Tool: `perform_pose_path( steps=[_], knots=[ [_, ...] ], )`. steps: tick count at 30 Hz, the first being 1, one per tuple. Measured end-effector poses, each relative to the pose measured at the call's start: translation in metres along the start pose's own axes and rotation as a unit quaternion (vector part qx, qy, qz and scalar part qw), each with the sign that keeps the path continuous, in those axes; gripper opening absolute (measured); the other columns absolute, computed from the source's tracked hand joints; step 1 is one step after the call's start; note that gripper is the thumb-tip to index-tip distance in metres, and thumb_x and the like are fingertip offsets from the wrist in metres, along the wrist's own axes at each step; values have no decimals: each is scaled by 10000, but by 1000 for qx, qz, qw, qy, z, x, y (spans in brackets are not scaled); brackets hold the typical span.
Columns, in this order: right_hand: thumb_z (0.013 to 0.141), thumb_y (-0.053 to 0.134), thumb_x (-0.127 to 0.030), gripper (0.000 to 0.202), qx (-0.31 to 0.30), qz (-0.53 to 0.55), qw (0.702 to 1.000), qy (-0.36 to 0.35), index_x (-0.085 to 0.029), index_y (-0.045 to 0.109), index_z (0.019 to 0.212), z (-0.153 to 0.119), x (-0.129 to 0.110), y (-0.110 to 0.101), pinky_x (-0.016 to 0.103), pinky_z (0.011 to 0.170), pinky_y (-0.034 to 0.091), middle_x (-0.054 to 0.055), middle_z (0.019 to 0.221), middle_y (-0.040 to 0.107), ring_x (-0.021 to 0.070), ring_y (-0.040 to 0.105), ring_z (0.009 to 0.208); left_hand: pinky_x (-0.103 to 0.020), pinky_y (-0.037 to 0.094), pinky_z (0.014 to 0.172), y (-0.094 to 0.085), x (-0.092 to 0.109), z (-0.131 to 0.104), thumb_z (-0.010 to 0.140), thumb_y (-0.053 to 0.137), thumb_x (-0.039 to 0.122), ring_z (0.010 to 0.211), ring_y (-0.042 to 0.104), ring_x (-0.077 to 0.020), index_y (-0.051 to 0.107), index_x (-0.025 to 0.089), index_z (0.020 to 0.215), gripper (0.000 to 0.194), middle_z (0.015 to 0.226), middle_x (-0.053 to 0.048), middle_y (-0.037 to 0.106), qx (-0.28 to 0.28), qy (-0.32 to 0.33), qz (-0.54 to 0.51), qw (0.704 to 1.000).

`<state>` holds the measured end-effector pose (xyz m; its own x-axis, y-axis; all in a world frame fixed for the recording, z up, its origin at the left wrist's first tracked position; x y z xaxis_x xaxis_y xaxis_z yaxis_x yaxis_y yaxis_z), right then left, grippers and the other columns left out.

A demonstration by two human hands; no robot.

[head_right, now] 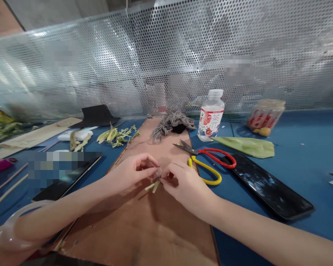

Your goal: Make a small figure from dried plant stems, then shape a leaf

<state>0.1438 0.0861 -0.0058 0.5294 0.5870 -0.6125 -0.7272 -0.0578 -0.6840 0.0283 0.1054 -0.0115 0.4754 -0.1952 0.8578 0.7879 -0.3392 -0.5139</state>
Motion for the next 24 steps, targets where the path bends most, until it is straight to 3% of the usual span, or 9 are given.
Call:
perform_pose_path(
  steps=[4,10,16,24],
  knots=[
    [796,555,-209,66,-53,85,993,68,-184,591,748,0,11,8,220,492,353,-27,611,543,98,443,535,-250,423,618,-11,17,-8,824,540,303,686,584,-136,629,200,877,147,822,-22,688,60,68,142,986],
    [797,571,-286,130,-76,179,974,112,-173,580,734,1,22,14,196,421,279,-59,536,455,69,374,463,-287,423,833,-2,45,-22,834,566,267,893,587,-168,672,212,854,121,913,-28,684,54,200,224,952],
    [799,566,-345,191,-80,202,968,123,-167,576,730,2,27,16,186,399,287,-43,573,487,59,383,446,-324,414,883,3,40,-19,857,543,294,943,580,-194,708,221,935,197,984,-50,682,44,204,257,944],
    [803,562,-373,210,-68,201,968,134,-170,589,756,3,31,16,198,406,293,-41,576,511,64,382,436,-312,416,860,4,37,-15,836,584,266,933,574,-187,735,224,889,165,976,-35,691,47,207,262,941]
  ],
)
Point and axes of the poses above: each hand's wrist, its own z-axis towards the middle knuckle, its own y-axis out of the palm, x = y × z, the point moved 9 cm from there along z, towards the middle knuckle
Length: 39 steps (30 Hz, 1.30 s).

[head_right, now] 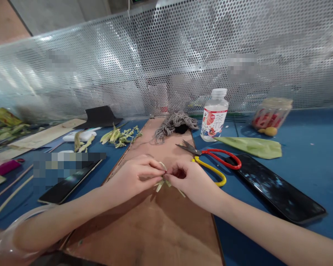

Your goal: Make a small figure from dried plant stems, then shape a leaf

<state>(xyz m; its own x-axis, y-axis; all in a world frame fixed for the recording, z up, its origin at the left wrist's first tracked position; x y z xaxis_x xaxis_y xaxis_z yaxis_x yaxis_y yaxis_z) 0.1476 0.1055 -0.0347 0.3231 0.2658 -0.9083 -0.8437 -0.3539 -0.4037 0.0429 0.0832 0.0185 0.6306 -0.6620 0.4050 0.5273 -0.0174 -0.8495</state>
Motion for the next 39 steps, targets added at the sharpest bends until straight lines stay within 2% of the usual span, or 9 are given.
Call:
perform_pose_path(
  steps=[7,21,26,29,35,39],
  knots=[
    [806,570,-328,169,19,-15,999,-27,-174,594,740,1,-3,-3,215,495,344,-34,605,536,85,438,531,-316,416,837,2,-4,2,809,625,280,909,563,-188,739,234,832,126,936,-22,706,6,-24,8,1000],
    [786,566,-248,86,55,-61,995,-60,-181,597,742,-2,-16,-7,232,538,404,-8,655,603,117,515,585,-291,435,794,1,0,3,744,627,137,823,585,-158,708,178,749,91,834,-19,702,46,-15,25,999],
    [753,575,-176,37,89,-112,987,-75,-190,592,723,-5,-22,-11,245,585,434,5,688,634,140,565,644,-301,441,834,4,-12,4,737,611,156,892,594,-173,703,179,802,115,893,-24,701,27,-96,-34,994],
    [751,566,-142,57,94,-141,981,-99,-192,589,735,-5,-25,-10,243,586,436,-3,682,636,139,577,643,-278,455,796,10,-20,5,736,602,174,879,605,-165,699,173,784,108,938,-31,685,1,-141,-87,986],
    [745,564,-118,74,101,-168,975,-107,-190,576,730,-4,-24,-9,250,571,432,-3,670,632,142,581,623,-248,470,694,21,-34,5,736,597,235,762,624,-148,677,135,784,137,907,-57,684,-40,-195,-154,968],
    [752,561,-105,108,112,-167,972,-123,-193,570,813,-7,-27,-9,256,588,441,1,714,634,146,587,655,-253,463,679,27,-41,4,738,597,275,735,625,-154,671,136,766,160,856,-55,696,-57,-213,-182,958]
  ],
)
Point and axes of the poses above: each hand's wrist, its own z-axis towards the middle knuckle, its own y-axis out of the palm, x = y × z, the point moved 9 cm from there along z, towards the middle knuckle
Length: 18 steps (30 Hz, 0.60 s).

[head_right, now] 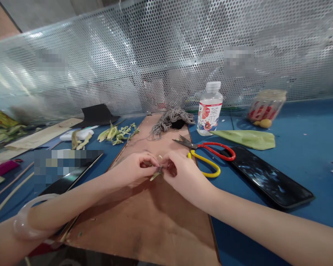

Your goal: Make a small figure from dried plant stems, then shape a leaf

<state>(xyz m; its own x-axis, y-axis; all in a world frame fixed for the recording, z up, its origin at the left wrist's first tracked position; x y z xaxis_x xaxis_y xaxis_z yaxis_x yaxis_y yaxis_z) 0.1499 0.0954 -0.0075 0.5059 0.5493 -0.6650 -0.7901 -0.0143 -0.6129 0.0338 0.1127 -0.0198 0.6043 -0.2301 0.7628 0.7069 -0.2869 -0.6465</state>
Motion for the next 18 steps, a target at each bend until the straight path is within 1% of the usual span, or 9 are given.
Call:
perform_pose_path(
  steps=[5,8,11,15,18],
  knots=[
    [747,565,-87,108,16,-40,998,-36,-186,559,790,-2,-5,-1,272,628,437,17,758,602,161,572,723,-246,461,684,1,-2,1,732,609,290,758,634,-160,673,142,740,161,852,-51,702,-5,-6,-11,1000],
    [743,565,-89,122,6,-45,999,-23,-175,588,827,-1,-4,-1,279,638,433,33,802,594,167,561,747,-251,466,692,1,-2,1,736,609,306,794,641,-177,683,149,754,175,848,-50,704,-6,-5,-16,1000],
    [736,559,-84,152,-11,-45,999,-4,-168,619,848,-1,-2,1,276,621,425,38,804,587,166,550,732,-256,466,712,2,0,1,738,605,299,803,641,-177,691,151,768,173,860,-52,708,-14,0,-22,1000],
    [773,549,-111,119,-22,-36,999,-8,-166,643,821,-1,-3,2,272,599,418,29,748,581,155,531,681,-255,463,699,1,0,1,741,600,288,771,638,-169,691,144,784,176,848,-56,709,-16,-4,-4,1000],
    [794,535,-105,127,-23,-48,998,-14,-164,648,781,-1,-2,2,282,605,420,31,731,587,159,526,676,-255,459,693,1,0,1,746,592,284,773,632,-173,691,140,776,177,829,-56,705,-19,1,14,1000]
  ],
)
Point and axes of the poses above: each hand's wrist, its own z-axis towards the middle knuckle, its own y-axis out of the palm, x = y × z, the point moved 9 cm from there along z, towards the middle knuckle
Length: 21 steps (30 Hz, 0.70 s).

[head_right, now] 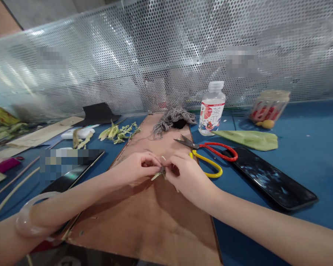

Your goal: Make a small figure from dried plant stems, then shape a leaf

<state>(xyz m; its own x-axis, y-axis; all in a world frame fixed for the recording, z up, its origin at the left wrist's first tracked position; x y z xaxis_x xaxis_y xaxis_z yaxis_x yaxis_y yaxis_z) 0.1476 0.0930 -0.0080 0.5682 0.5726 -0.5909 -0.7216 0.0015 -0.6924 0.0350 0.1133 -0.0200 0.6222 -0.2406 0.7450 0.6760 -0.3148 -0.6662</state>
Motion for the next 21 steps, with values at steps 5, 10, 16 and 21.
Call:
perform_pose_path(
  steps=[5,10,16,21],
  knots=[
    [793,534,-78,138,33,-52,996,-60,-159,643,767,-1,-9,-3,316,653,436,53,743,601,191,541,737,-257,454,677,2,-2,1,749,581,312,742,621,-169,692,149,789,202,808,-46,695,-4,4,19,1000],
    [813,518,-84,136,56,-76,988,-125,-163,615,760,-6,-19,-5,345,709,449,71,772,618,208,549,787,-262,462,670,3,-1,0,742,585,329,745,623,-174,693,151,798,216,823,-54,693,-7,4,19,1000],
    [809,526,-86,135,59,-70,990,-106,-179,591,737,-4,-17,-7,317,657,446,49,742,607,184,541,725,-254,456,655,3,0,-1,748,578,319,756,622,-174,693,149,803,213,813,-57,693,-10,5,9,1000],
    [823,507,-94,145,55,-90,986,-132,-176,587,733,-6,-22,-6,354,707,435,66,748,602,210,536,777,-248,443,642,4,1,-2,752,573,314,738,610,-165,687,145,789,208,821,-56,690,-15,2,3,1000]
  ],
)
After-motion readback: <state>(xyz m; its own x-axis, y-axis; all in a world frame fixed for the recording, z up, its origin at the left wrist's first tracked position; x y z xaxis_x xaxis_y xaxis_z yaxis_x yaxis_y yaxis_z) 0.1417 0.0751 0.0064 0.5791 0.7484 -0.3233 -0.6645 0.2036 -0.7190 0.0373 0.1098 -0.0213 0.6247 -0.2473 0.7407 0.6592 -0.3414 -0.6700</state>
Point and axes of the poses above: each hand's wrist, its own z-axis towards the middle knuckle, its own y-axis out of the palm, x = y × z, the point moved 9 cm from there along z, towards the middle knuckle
